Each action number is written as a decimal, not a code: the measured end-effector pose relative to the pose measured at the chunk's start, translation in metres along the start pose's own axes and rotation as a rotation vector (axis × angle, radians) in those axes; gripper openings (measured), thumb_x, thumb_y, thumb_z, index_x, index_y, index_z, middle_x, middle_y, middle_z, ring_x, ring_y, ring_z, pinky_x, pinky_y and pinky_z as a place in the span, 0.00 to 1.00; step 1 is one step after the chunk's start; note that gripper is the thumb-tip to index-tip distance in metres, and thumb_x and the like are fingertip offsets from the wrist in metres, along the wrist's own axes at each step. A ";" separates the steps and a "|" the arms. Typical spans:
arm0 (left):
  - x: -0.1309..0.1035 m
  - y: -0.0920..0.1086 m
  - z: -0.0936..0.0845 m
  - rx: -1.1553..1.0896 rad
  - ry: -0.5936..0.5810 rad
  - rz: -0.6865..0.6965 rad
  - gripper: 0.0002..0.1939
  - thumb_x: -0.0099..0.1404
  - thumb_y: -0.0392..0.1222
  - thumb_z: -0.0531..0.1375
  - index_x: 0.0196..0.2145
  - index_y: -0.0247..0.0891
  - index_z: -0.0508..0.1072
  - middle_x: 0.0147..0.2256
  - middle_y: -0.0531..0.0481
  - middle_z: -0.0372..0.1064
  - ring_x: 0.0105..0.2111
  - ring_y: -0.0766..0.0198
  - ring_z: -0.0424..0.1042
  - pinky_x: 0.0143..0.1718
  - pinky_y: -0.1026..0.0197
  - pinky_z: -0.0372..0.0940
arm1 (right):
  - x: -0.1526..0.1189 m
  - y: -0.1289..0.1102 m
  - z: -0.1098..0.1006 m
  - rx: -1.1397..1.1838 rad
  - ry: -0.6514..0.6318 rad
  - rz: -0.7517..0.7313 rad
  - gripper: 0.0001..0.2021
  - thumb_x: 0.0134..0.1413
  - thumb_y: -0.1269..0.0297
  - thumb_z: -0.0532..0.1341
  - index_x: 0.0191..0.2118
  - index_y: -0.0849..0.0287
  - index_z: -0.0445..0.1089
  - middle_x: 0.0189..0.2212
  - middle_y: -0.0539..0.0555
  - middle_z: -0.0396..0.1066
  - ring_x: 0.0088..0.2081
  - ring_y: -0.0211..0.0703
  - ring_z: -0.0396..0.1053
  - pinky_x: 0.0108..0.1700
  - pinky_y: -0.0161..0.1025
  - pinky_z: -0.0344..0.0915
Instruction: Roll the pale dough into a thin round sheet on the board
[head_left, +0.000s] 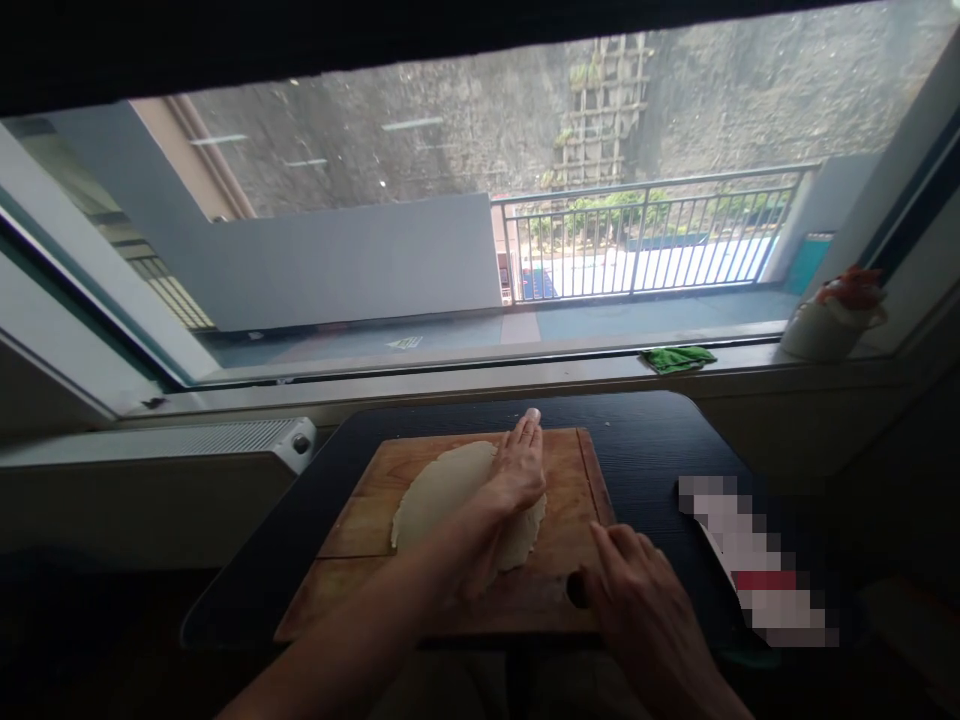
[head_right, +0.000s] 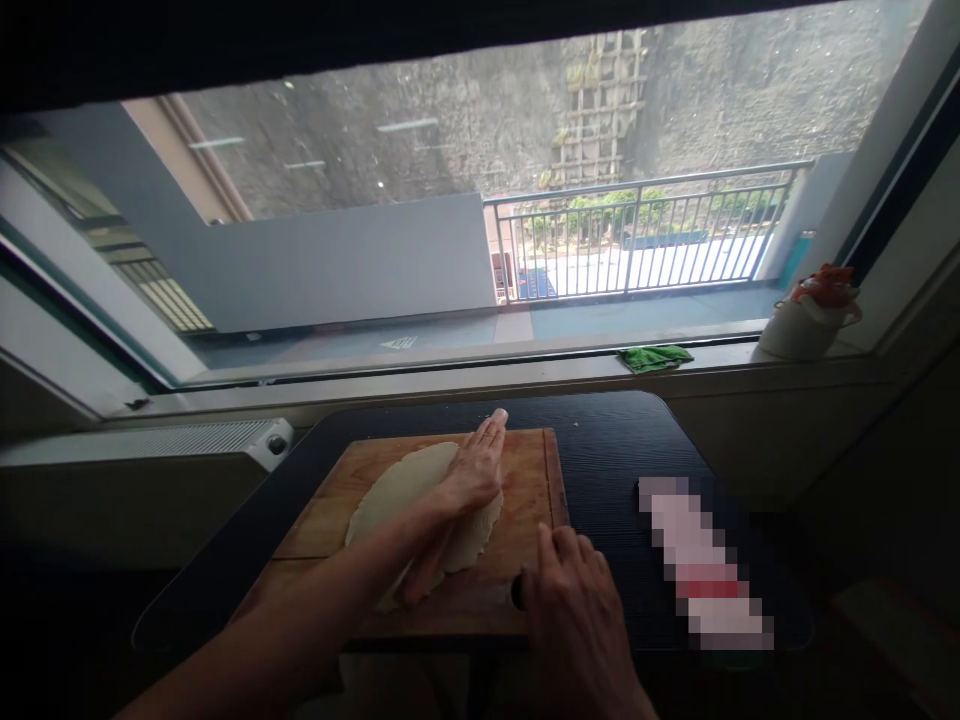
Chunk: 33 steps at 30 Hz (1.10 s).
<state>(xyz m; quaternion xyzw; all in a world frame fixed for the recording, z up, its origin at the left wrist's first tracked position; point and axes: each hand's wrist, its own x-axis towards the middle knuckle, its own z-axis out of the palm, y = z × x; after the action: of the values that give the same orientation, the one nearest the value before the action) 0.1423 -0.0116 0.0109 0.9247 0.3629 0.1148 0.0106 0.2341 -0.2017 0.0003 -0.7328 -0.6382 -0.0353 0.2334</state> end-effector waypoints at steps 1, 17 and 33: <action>-0.016 -0.005 -0.004 0.005 0.002 -0.015 0.29 0.61 0.31 0.44 0.60 0.23 0.50 0.62 0.35 0.41 0.62 0.52 0.41 0.59 0.49 0.44 | 0.009 0.008 -0.007 -0.020 -0.010 0.021 0.15 0.59 0.64 0.48 0.50 0.59 0.61 0.37 0.55 0.64 0.38 0.44 0.61 0.40 0.42 0.56; -0.169 -0.058 0.008 0.047 0.232 -0.174 0.30 0.66 0.39 0.46 0.63 0.37 0.42 0.59 0.41 0.54 0.58 0.54 0.54 0.55 0.47 0.57 | 0.228 -0.108 0.078 0.011 -0.245 -0.286 0.25 0.57 0.48 0.47 0.58 0.49 0.54 0.58 0.53 0.54 0.56 0.45 0.52 0.53 0.45 0.50; -0.170 -0.057 -0.014 0.197 0.254 -0.055 0.26 0.64 0.41 0.50 0.59 0.33 0.56 0.56 0.45 0.59 0.58 0.52 0.54 0.57 0.44 0.50 | 0.194 -0.064 0.078 -0.089 -0.273 -0.289 0.25 0.62 0.54 0.40 0.57 0.61 0.57 0.61 0.58 0.48 0.63 0.46 0.38 0.60 0.47 0.38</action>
<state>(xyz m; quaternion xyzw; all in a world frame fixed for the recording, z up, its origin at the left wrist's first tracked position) -0.0193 -0.0849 -0.0165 0.8891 0.3958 0.1942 -0.1231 0.1899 0.0111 0.0179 -0.6410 -0.7604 0.0029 0.1045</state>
